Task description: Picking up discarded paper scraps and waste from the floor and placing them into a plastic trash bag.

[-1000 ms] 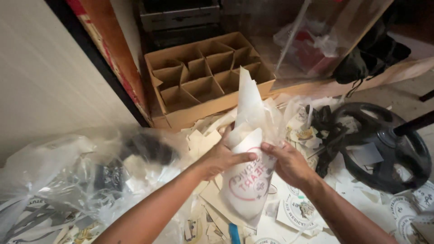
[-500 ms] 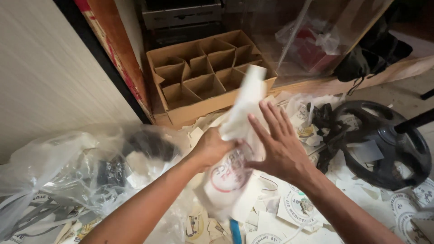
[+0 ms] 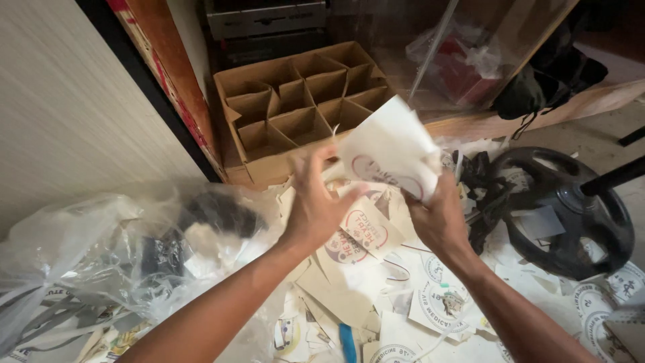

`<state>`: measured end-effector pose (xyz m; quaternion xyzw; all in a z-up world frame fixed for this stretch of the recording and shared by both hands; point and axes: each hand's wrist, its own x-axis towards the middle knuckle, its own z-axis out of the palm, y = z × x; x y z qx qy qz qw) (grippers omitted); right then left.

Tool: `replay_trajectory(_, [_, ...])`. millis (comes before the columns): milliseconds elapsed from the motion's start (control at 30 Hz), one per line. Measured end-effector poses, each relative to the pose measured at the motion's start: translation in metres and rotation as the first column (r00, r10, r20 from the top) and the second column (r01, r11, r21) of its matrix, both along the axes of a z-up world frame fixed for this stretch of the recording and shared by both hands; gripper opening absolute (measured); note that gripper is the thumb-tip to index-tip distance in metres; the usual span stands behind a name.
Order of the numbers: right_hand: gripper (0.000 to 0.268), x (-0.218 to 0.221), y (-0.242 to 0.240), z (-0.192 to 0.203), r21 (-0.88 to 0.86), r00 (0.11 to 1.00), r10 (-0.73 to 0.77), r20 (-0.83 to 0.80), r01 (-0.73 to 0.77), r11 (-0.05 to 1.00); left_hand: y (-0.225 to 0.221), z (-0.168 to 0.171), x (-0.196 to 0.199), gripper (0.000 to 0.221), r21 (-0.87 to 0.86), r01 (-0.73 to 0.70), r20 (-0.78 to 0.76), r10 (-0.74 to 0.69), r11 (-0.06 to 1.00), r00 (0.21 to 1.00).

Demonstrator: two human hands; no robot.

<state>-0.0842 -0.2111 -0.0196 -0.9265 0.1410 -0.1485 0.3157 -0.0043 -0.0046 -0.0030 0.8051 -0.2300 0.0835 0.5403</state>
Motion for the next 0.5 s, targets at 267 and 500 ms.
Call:
replay_trajectory(267, [0.037, -0.018, 0.041, 0.022, 0.308, 0.953, 0.295, 0.075, -0.303, 0.902, -0.006, -0.005, -0.01, 0.124, -0.339, 0.444, -0.356, -0.55, 0.83, 0.756])
replay_trajectory(500, [0.035, -0.02, 0.081, 0.032, -0.204, 0.859, 0.507, 0.062, -0.487, 0.849, 0.057, 0.044, -0.029, 0.072, -0.403, 0.552, -0.249, -0.668, 0.73, 0.702])
